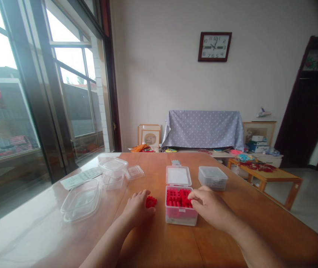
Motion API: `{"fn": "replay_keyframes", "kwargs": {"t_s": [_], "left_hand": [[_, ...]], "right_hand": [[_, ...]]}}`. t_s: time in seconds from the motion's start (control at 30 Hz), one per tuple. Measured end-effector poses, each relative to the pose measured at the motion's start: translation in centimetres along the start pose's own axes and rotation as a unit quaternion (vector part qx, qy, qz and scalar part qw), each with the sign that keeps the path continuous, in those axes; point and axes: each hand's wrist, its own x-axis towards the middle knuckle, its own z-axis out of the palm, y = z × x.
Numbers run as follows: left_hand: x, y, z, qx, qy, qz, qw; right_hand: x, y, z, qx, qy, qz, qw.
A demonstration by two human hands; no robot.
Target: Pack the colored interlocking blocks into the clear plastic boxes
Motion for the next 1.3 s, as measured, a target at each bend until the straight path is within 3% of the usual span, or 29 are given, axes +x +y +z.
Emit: {"fn": "replay_keyframes", "kwargs": {"t_s": [0.27, 0.43, 0.6, 0.77, 0.9, 1.03, 1.13, 1.3], "left_hand": [[0.4, -0.3, 0.8, -0.028, 0.013, 0.019, 0.999], [0.4, -0.5, 1.2, -0.063, 0.019, -0.009, 0.998], [0.4, -0.5, 1.0, -0.099, 0.097, 0.004, 0.990], [-0.8, 2.8, -1.0, -0.153, 0.197, 0.113, 0.962], [-2.6, 6.7, -2.8, -0.174, 0.210, 0.178, 0.946], [-4.0, 9.4, -3.4, -0.180, 0.199, 0.224, 0.937], [-4.2, 9.8, -3.2, -0.194, 0.195, 0.242, 0.930], [-3.2, 7.9, -2.1, -0.203, 0.224, 0.228, 0.926]], "right_hand": [[-0.2, -0.2, -0.1, 0.018, -0.027, -0.040, 0.999], [-0.2, -0.1, -0.2, 0.031, -0.033, -0.047, 0.998], [-0.1, 0.2, -0.1, 0.053, -0.003, -0.047, 0.997], [0.0, -1.3, -0.4, 0.150, 0.049, -0.027, 0.987], [0.2, -3.5, -0.2, 0.255, 0.033, -0.001, 0.966], [0.4, -4.8, 0.6, 0.328, 0.005, 0.006, 0.945], [0.5, -4.7, 0.6, 0.359, 0.002, -0.001, 0.933], [0.6, -2.6, -0.6, 0.275, 0.066, 0.004, 0.959]]}}
